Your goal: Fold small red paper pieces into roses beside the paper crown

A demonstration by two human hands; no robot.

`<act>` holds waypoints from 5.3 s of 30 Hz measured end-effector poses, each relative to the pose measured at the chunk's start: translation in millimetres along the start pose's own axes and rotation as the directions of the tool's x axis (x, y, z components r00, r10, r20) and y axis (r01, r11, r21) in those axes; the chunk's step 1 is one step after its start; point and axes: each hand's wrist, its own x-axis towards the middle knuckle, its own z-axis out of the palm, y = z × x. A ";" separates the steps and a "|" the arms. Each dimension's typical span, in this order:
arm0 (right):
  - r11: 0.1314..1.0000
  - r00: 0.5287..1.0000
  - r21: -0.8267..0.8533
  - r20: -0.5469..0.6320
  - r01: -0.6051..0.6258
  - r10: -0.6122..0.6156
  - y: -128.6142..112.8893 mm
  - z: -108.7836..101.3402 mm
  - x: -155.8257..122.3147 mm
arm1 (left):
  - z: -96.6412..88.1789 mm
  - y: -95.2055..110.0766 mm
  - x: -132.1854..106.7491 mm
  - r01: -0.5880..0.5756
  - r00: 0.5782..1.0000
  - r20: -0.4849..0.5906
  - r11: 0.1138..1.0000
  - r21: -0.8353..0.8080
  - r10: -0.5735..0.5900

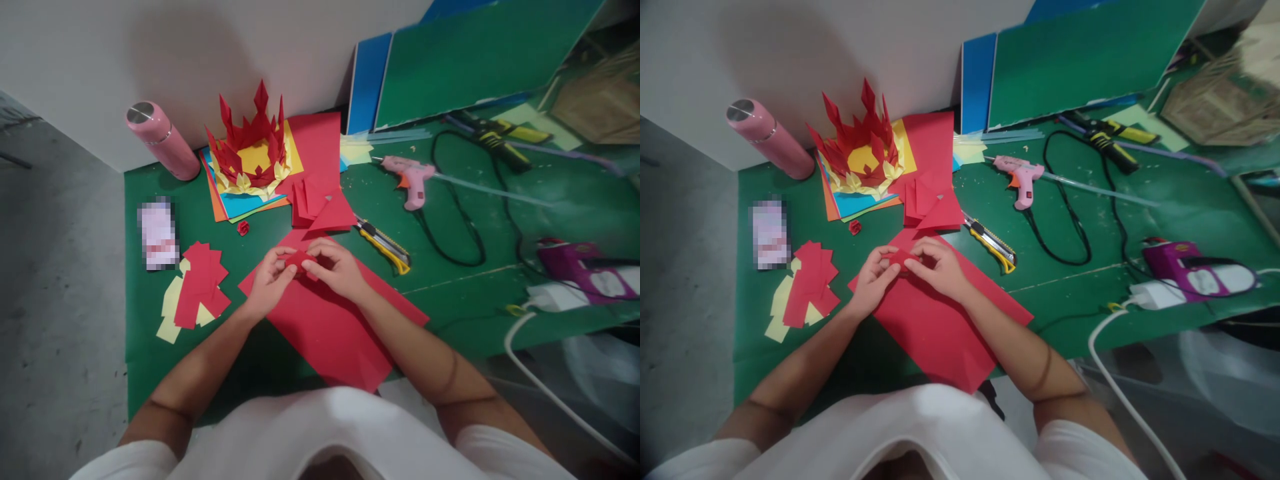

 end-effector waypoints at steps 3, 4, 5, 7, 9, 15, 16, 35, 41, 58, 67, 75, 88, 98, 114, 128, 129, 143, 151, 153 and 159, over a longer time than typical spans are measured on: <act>0.988 0.993 0.115 -0.044 -0.102 0.108 1.7 -0.3 0.1 | -0.2 0.3 3.5 -0.099 0.987 -0.115 0.991 0.087 0.109; 0.979 0.989 0.154 -0.046 -0.133 0.142 2.1 0.0 -0.1 | -0.2 -0.2 4.6 -0.134 0.978 -0.148 0.985 0.112 0.150; 0.970 0.985 0.185 -0.040 -0.158 0.168 2.4 0.4 -0.3 | -0.2 -0.8 5.4 -0.161 0.970 -0.165 0.979 0.127 0.181; 0.958 0.981 0.218 -0.017 -0.184 0.193 2.5 1.4 -0.8 | -0.1 -2.1 6.1 -0.187 0.966 -0.158 0.974 0.129 0.207; 0.956 0.981 0.225 -0.004 -0.189 0.195 2.1 2.2 -1.3 | -0.1 -2.8 5.5 -0.194 0.967 -0.144 0.973 0.126 0.211; 0.978 0.987 0.130 0.046 -0.161 0.156 1.0 2.8 -1.9 | -0.6 -0.1 2.4 -0.143 0.983 -0.109 0.988 0.058 0.149; 0.979 0.985 0.119 0.067 -0.163 0.156 0.8 2.7 -1.9 | -0.4 0.5 2.4 -0.136 0.985 -0.102 0.990 0.021 0.138; 0.999 0.993 0.002 0.102 0.054 -0.054 -2.4 0.4 -4.5 | 1.1 8.1 -1.8 -0.255 0.957 -0.068 0.932 0.259 0.281; 0.986 0.981 -0.020 0.108 0.165 -0.162 -5.7 1.0 -3.9 | 1.1 8.2 0.5 -0.320 0.942 0.005 0.893 0.317 0.336; 0.944 0.973 -0.238 0.066 0.230 -0.220 1.9 4.6 -5.4 | -0.2 0.9 7.2 -0.032 0.992 -0.124 0.999 -0.040 0.027; 0.882 0.953 -0.381 -0.010 0.275 -0.302 7.9 1.9 -3.2 | 0.8 2.9 7.1 0.005 0.982 -0.188 0.990 -0.138 -0.031; 0.852 0.938 -0.403 0.055 0.333 -0.341 7.4 -3.3 -2.3 | 0.0 0.5 8.3 0.012 0.977 -0.206 0.980 -0.199 -0.054; 0.936 0.964 -0.284 -0.102 0.210 -0.247 1.1 -0.3 -1.3 | 1.2 0.3 6.1 -0.005 0.980 -0.198 0.994 -0.111 -0.017; 0.963 0.977 -0.251 -0.157 0.101 -0.143 1.2 2.7 -2.6 | 3.2 -1.0 4.1 -0.079 0.986 -0.148 0.997 0.002 0.078; 0.985 0.981 -0.149 -0.162 0.083 -0.107 -0.3 6.0 -3.4 | 7.3 -1.7 3.3 -0.089 0.954 -0.281 0.994 0.063 0.103; 0.934 0.957 0.224 -0.017 -0.277 0.288 -0.4 4.6 -0.3 | 3.9 5.0 2.1 -0.013 0.965 -0.261 0.995 -0.095 -0.013; 0.931 0.955 0.229 -0.011 -0.286 0.296 -0.9 4.4 -0.2 | 4.4 5.3 2.4 -0.010 0.966 -0.259 0.994 -0.106 -0.018; 0.948 0.967 0.195 0.046 -0.253 0.249 1.0 5.2 -3.0 | 0.5 1.4 8.9 0.004 0.953 -0.295 0.976 -0.218 -0.069; 0.977 0.997 0.198 0.030 -0.081 0.076 4.5 3.3 -5.8 | 0.7 9.7 4.4 -0.145 0.971 -0.179 0.985 0.091 0.159; 0.976 0.996 0.202 0.024 -0.085 0.082 5.4 4.9 -5.9 | -0.1 11.4 4.0 -0.218 0.963 -0.106 0.947 0.237 0.248; 0.963 0.990 0.230 0.023 -0.140 0.139 8.4 8.0 -5.5 | -2.9 3.2 8.6 -0.197 0.962 -0.155 0.963 0.183 0.226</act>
